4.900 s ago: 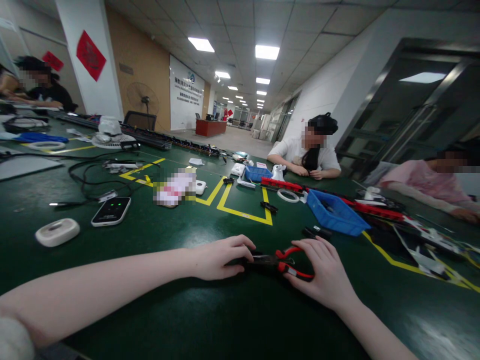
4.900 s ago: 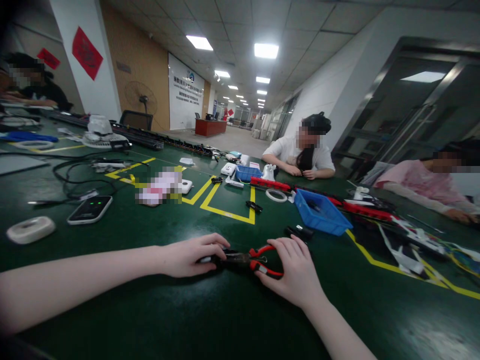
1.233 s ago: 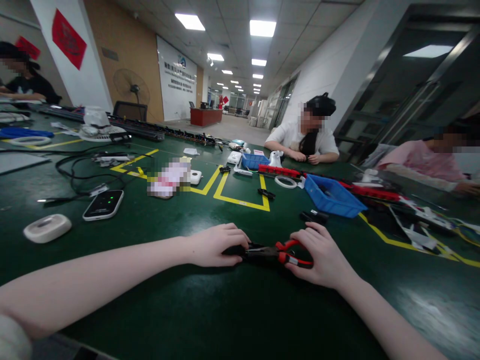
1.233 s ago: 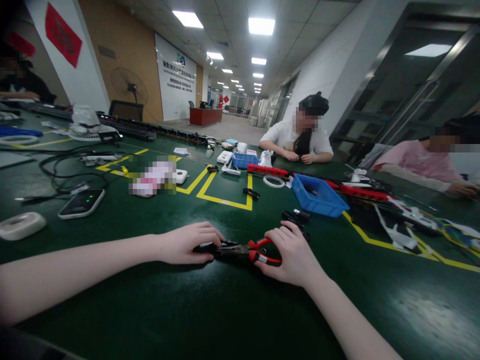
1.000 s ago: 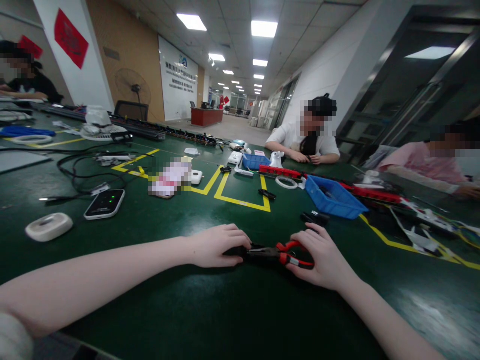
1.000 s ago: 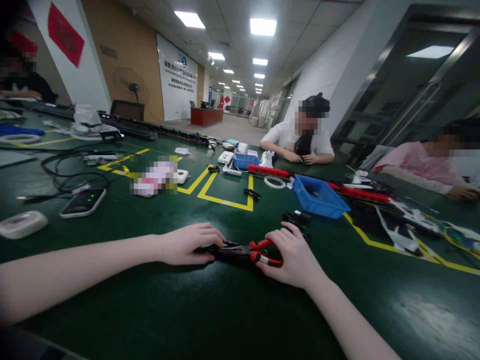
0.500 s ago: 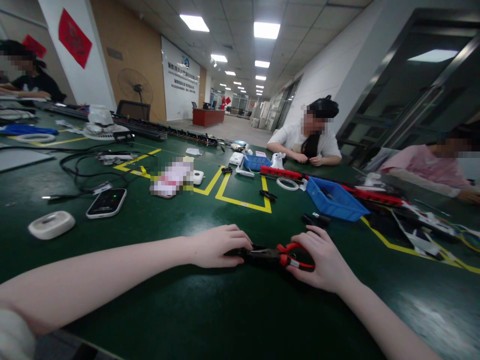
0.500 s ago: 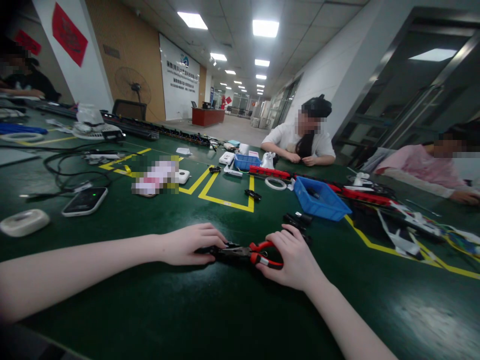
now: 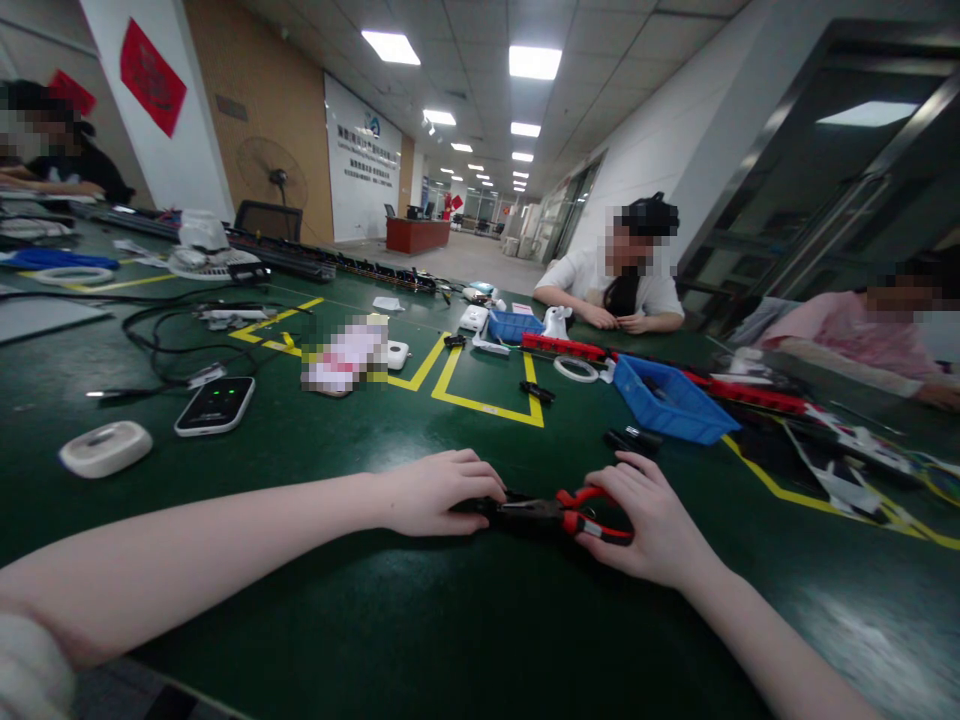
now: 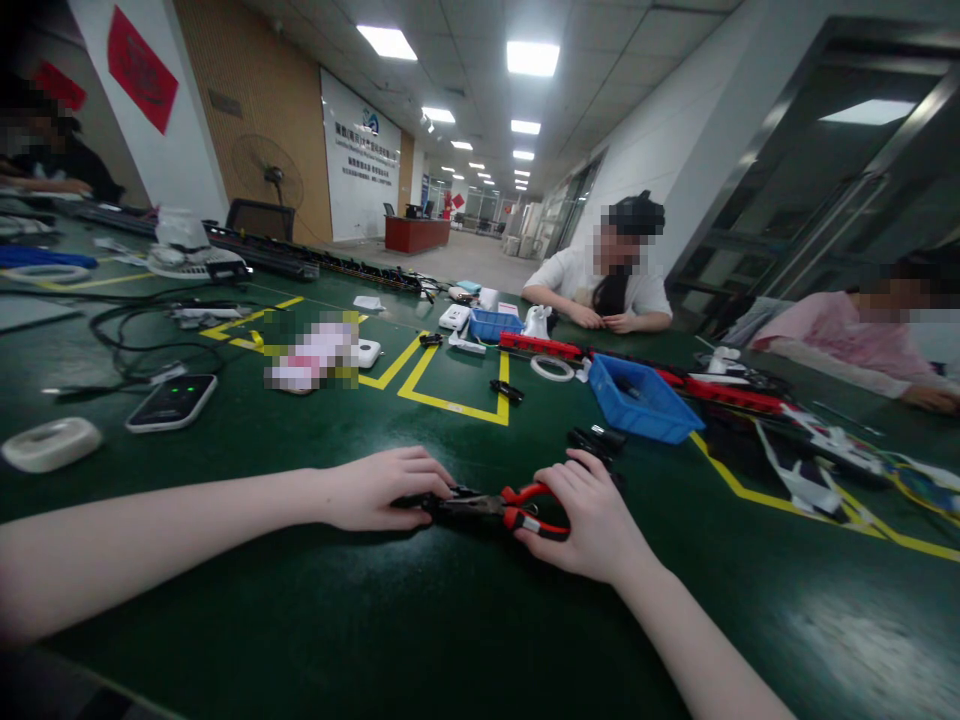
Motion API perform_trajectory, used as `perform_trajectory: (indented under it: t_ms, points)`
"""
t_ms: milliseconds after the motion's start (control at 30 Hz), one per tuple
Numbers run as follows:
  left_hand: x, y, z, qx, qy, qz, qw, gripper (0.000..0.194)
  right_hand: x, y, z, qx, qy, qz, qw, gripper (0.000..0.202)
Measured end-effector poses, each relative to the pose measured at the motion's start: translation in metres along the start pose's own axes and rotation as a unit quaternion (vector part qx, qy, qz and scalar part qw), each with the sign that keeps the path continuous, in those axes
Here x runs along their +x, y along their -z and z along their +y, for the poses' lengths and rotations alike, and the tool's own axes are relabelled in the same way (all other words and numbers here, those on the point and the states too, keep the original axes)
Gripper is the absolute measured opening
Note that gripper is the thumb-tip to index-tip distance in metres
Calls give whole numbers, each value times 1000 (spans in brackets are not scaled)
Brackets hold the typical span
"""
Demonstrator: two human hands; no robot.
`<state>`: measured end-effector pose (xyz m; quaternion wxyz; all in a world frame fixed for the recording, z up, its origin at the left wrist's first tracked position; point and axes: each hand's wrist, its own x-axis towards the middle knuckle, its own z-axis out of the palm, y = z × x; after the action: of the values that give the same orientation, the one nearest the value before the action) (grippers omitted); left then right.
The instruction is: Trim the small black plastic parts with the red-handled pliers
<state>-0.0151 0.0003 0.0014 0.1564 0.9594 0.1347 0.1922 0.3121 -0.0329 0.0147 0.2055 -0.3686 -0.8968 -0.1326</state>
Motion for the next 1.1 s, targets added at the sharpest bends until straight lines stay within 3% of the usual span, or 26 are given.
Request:
perform_trajectory:
  t_ms: [1100]
  points:
    - [0, -1, 0, -1, 2, 3, 1000, 29, -2, -4, 2, 13, -12, -14, 1000, 38]
